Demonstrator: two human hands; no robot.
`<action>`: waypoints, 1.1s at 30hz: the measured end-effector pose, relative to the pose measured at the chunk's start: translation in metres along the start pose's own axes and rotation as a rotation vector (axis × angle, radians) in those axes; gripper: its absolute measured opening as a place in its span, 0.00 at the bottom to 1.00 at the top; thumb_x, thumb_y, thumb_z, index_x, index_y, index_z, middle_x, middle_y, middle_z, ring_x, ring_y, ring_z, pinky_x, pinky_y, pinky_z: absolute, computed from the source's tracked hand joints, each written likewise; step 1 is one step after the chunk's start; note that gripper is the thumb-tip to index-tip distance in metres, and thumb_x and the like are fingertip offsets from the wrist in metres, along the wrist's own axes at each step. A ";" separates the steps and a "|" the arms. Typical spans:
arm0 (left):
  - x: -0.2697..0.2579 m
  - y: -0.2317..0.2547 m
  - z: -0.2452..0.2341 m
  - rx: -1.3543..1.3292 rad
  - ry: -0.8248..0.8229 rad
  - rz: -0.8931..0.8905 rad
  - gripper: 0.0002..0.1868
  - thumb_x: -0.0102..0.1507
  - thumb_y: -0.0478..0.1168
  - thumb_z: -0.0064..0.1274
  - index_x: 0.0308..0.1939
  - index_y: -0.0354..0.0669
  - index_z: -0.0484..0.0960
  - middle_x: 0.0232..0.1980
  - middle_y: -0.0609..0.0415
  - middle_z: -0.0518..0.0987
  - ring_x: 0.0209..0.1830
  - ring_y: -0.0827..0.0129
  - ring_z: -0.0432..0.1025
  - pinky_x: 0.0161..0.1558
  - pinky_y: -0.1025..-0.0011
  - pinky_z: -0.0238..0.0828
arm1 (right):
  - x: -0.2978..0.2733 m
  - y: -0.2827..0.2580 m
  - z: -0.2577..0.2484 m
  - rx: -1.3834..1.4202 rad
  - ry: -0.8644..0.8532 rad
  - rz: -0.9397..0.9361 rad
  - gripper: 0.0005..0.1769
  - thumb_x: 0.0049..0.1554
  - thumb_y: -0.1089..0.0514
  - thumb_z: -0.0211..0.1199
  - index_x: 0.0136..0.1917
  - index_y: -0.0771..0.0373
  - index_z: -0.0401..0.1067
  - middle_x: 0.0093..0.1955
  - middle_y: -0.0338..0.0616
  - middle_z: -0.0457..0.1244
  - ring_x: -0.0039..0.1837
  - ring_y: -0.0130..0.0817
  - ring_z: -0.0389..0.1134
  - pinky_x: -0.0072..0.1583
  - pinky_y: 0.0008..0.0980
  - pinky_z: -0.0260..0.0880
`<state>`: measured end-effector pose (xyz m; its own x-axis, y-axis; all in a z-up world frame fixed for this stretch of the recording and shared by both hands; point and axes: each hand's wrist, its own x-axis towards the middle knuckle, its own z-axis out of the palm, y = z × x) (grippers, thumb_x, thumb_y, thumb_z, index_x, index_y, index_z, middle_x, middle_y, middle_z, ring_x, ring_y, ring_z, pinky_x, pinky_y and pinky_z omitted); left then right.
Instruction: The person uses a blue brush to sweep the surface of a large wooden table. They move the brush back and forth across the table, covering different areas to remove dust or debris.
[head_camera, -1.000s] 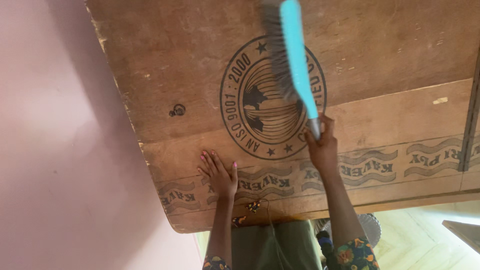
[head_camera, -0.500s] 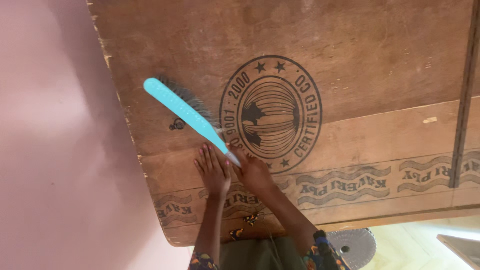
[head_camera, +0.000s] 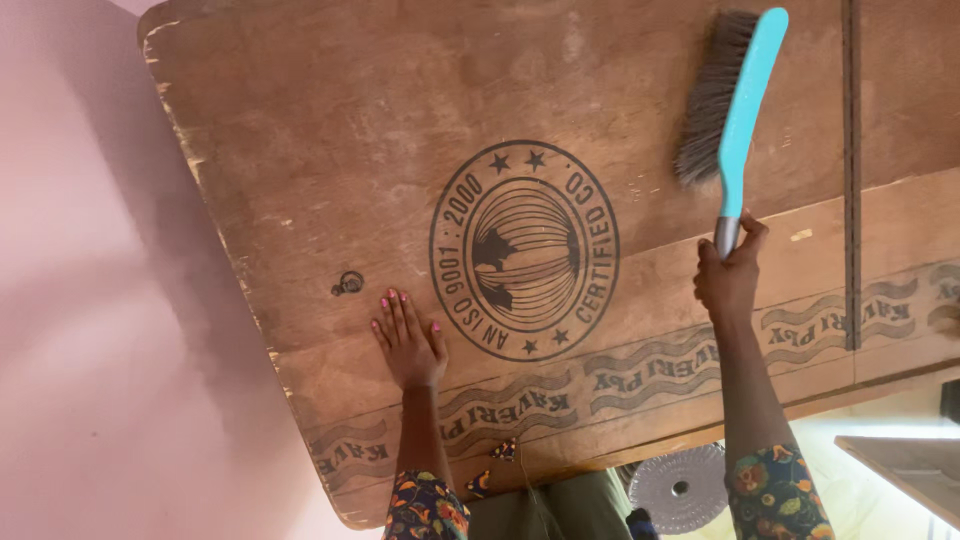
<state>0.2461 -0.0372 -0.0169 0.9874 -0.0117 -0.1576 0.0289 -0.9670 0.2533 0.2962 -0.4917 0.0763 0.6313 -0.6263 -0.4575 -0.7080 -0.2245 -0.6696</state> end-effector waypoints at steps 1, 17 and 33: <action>-0.001 -0.001 0.001 0.004 -0.003 -0.004 0.39 0.70 0.54 0.35 0.81 0.37 0.52 0.85 0.45 0.48 0.86 0.54 0.40 0.80 0.47 0.28 | -0.001 -0.010 0.010 0.021 -0.030 0.003 0.27 0.68 0.63 0.59 0.74 0.55 0.50 0.39 0.54 0.63 0.32 0.36 0.62 0.30 0.35 0.59; -0.008 -0.007 0.009 -0.012 0.006 0.004 0.38 0.69 0.51 0.37 0.80 0.35 0.53 0.84 0.44 0.50 0.85 0.52 0.41 0.80 0.45 0.30 | 0.043 -0.085 0.151 -0.045 -0.286 -0.233 0.29 0.64 0.63 0.56 0.75 0.53 0.51 0.42 0.49 0.69 0.38 0.30 0.73 0.34 0.29 0.76; -0.006 -0.009 0.011 0.041 0.002 0.020 0.39 0.68 0.51 0.38 0.79 0.35 0.53 0.84 0.44 0.50 0.85 0.51 0.41 0.80 0.45 0.31 | -0.021 -0.125 0.183 -0.387 -0.537 -0.393 0.31 0.67 0.55 0.54 0.80 0.51 0.48 0.34 0.47 0.67 0.27 0.36 0.63 0.24 0.31 0.61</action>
<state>0.2384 -0.0312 -0.0286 0.9881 -0.0305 -0.1508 0.0030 -0.9762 0.2167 0.4293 -0.3141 0.0621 0.8564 -0.0199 -0.5160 -0.3979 -0.6624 -0.6348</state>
